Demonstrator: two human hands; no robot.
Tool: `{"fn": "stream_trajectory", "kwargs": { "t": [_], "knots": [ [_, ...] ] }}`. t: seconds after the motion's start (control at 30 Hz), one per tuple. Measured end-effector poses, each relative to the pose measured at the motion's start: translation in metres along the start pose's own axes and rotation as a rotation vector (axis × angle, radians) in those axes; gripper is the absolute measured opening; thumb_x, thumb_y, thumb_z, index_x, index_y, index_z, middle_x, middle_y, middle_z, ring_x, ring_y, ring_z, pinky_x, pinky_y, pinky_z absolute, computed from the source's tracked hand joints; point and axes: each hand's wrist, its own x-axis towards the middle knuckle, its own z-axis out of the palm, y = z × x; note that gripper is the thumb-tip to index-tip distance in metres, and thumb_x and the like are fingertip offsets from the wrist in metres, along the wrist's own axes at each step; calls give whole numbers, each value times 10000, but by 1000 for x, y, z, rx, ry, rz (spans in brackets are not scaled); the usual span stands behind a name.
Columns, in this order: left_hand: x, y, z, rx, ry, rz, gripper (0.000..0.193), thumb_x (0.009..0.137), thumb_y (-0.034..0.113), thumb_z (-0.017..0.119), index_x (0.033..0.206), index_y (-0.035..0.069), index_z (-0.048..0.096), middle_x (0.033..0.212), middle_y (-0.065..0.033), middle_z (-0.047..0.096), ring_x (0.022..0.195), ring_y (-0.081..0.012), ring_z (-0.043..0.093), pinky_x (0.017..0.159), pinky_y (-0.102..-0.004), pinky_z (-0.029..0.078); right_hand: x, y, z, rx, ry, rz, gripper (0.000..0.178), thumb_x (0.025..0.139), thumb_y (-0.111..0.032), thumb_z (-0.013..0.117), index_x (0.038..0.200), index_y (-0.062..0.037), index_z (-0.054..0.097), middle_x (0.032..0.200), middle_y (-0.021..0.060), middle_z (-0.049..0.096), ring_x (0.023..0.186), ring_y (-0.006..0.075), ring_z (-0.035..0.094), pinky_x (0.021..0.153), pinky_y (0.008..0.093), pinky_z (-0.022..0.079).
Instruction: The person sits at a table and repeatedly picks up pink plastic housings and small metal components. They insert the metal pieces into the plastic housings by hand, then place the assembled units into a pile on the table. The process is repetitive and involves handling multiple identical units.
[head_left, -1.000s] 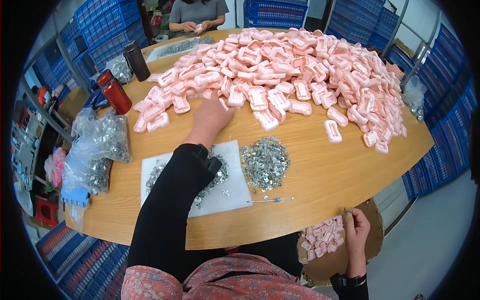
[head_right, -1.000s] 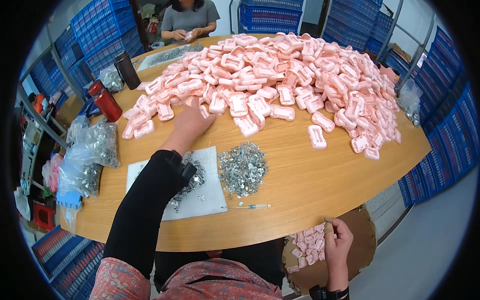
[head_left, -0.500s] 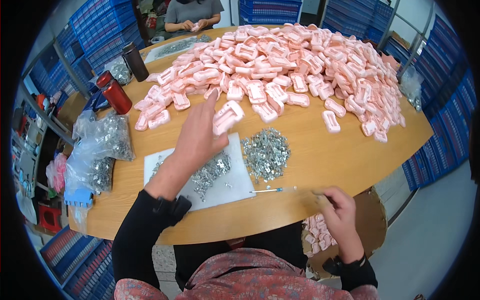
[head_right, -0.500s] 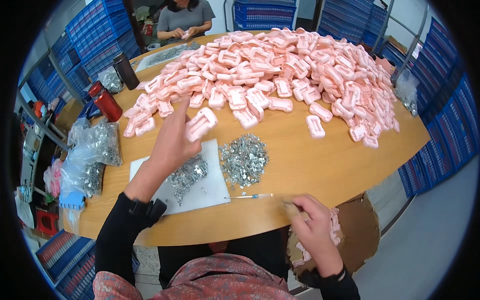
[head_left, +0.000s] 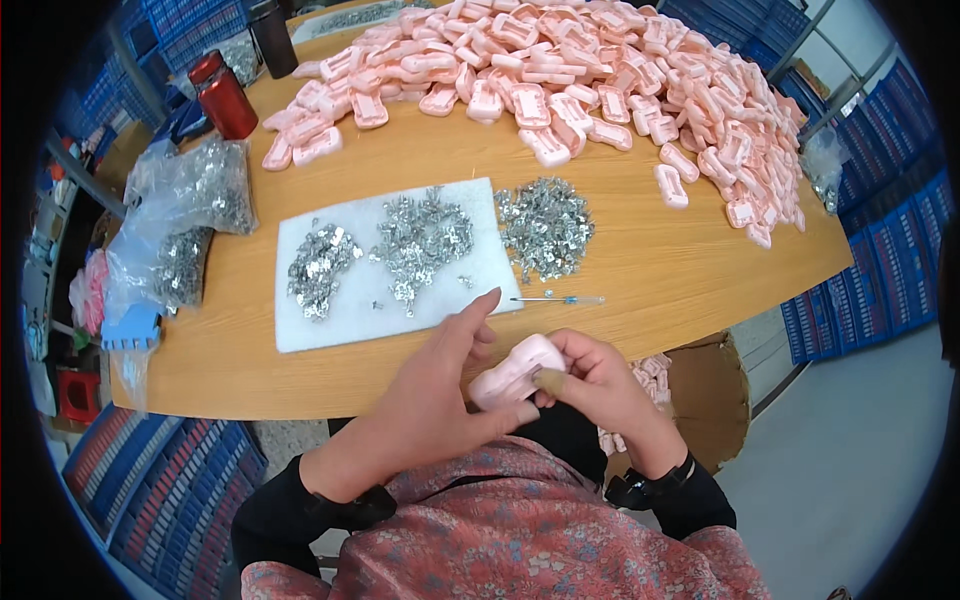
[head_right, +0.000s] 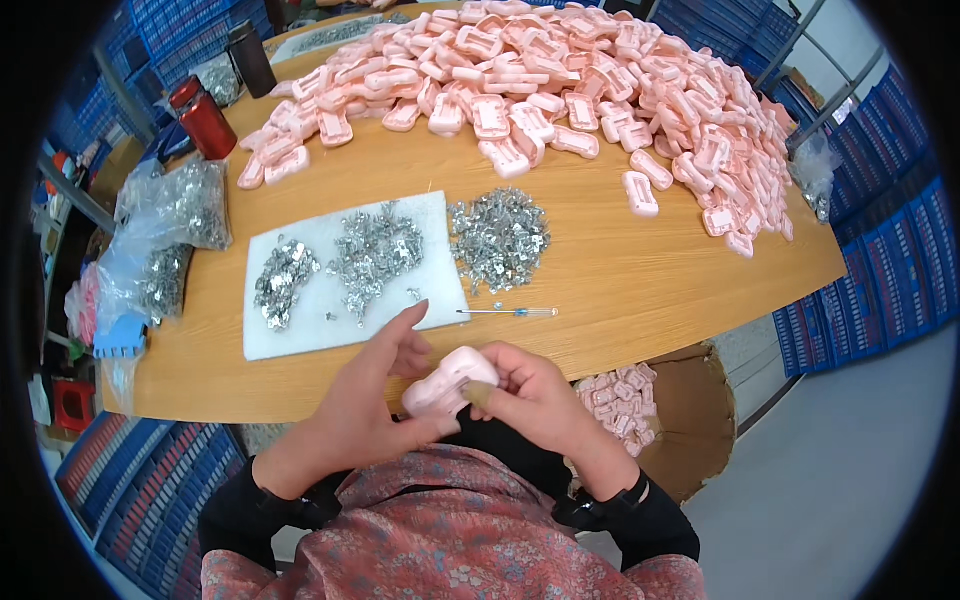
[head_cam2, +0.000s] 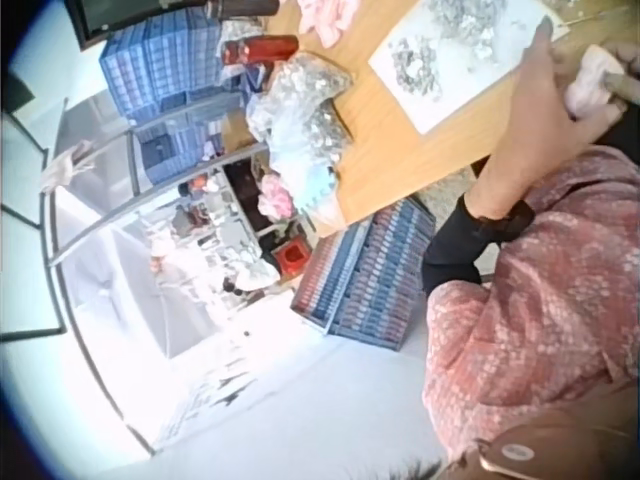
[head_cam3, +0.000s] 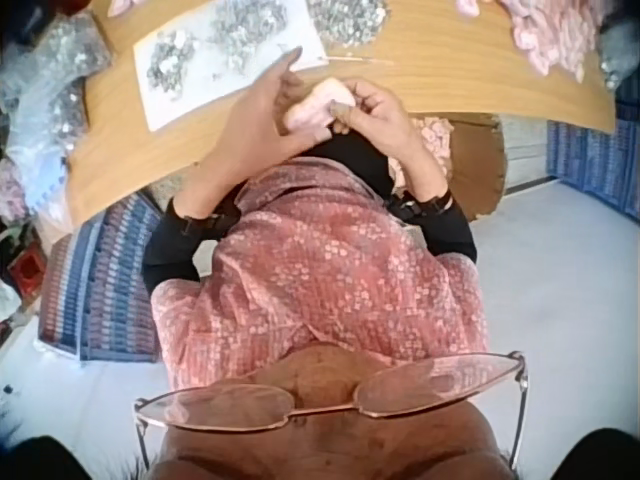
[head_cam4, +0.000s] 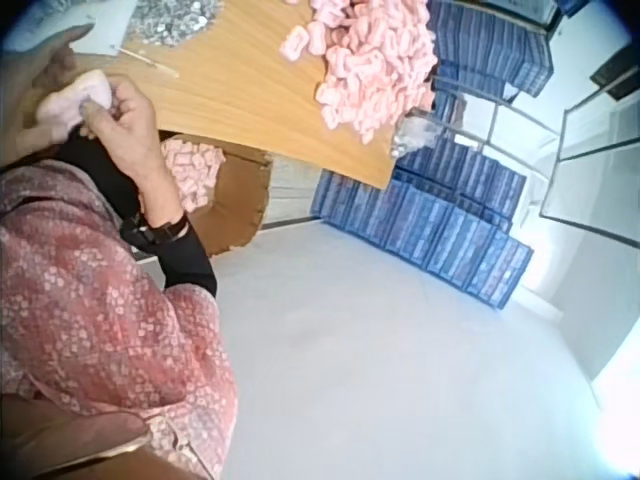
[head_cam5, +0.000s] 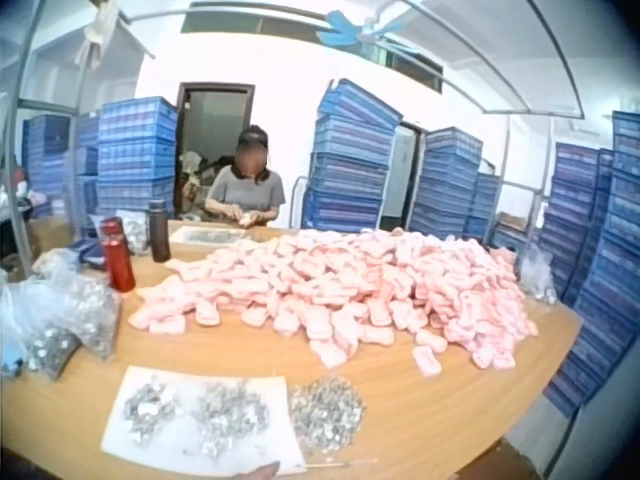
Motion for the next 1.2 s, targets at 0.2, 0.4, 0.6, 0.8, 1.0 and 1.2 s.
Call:
{"fn": "stream_trajectory", "kwargs": {
  "t": [0.2,0.4,0.6,0.8,1.0,1.2],
  "knots": [
    [-4,-43,-4,-699,-396,-309,710,1029,351,570,1570,31,240,1024,-75,642,863,-135,614,797,-295,514,15,-19,24,-326,-65,-36,291,944,-117,680,1215,-30,619,910,29,656,754,76,603,683,237,500],
    [-16,-57,-19,-883,-248,-504,608,1074,443,415,1544,65,340,953,-38,621,856,-115,597,769,-274,506,57,-38,1,-881,208,-231,241,856,-120,724,1080,-37,690,818,86,615,659,171,585,635,291,487],
    [-16,-73,-22,-1142,-76,-518,645,1073,532,281,1485,51,405,975,-76,648,907,-185,648,820,-340,552,106,-26,14,-1175,252,-408,157,846,-182,724,930,-55,688,846,105,651,765,293,642,687,398,502],
    [-5,-75,-31,-1339,-23,-484,619,1074,512,268,1441,42,437,993,-107,662,903,-226,674,836,-397,580,121,-22,15,-1340,231,-546,136,791,-106,714,919,-70,691,812,92,635,767,294,623,726,396,474],
    [3,-69,-35,-1197,127,-474,445,1010,205,564,1413,40,473,987,-82,655,875,-171,672,808,-351,587,107,-43,20,-1108,64,-618,167,742,-64,724,898,-69,662,834,80,626,804,294,616,745,407,471],
    [12,-59,-26,-1131,179,-450,483,921,43,673,1377,39,512,963,-16,613,847,-129,651,790,-309,566,97,-44,24,-1073,-27,-710,253,721,-40,737,962,-61,665,875,86,650,843,309,627,752,411,508]
  ]
}}
